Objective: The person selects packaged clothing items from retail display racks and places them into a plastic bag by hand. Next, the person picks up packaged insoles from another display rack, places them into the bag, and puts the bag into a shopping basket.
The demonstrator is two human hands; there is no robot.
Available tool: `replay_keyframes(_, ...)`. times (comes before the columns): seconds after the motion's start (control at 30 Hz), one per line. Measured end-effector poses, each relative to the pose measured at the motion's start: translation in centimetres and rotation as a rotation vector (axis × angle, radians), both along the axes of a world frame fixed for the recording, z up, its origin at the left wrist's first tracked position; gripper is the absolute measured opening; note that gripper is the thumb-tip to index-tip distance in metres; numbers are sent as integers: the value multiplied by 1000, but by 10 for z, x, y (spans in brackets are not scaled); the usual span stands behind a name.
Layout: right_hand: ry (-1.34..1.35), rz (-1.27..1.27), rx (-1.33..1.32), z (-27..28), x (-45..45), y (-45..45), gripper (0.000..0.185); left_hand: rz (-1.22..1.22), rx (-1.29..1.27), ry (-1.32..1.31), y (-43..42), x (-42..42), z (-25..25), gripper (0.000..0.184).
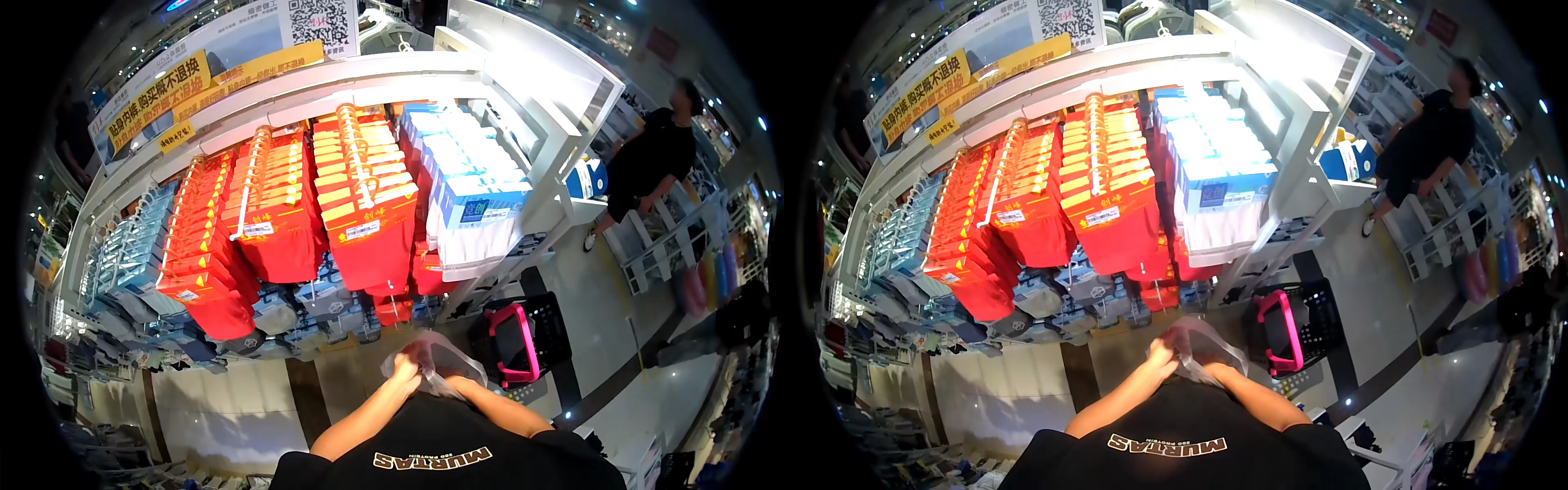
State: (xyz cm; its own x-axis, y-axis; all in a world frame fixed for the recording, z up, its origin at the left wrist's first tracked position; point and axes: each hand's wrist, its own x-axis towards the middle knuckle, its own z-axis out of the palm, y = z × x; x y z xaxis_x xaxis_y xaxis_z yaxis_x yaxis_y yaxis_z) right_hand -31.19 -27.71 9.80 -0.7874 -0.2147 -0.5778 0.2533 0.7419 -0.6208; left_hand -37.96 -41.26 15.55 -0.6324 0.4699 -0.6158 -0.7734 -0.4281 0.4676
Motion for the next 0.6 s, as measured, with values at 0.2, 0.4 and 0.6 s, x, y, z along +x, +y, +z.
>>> replay_keyframes(0.2, 169, 26, 13, 34, -23, 12, 33, 9, -199, 87, 3, -17, 16, 20)
replay_keyframes(0.4, 400, -103, -345, 226, -48, 54, 24, -103, -329, 294, -17, -24, 21, 22)
replay_keyframes(0.6, 1132, -751, -698, 328, -86, 118, 60, -127, -397, 277, -37, -15, 9, 17)
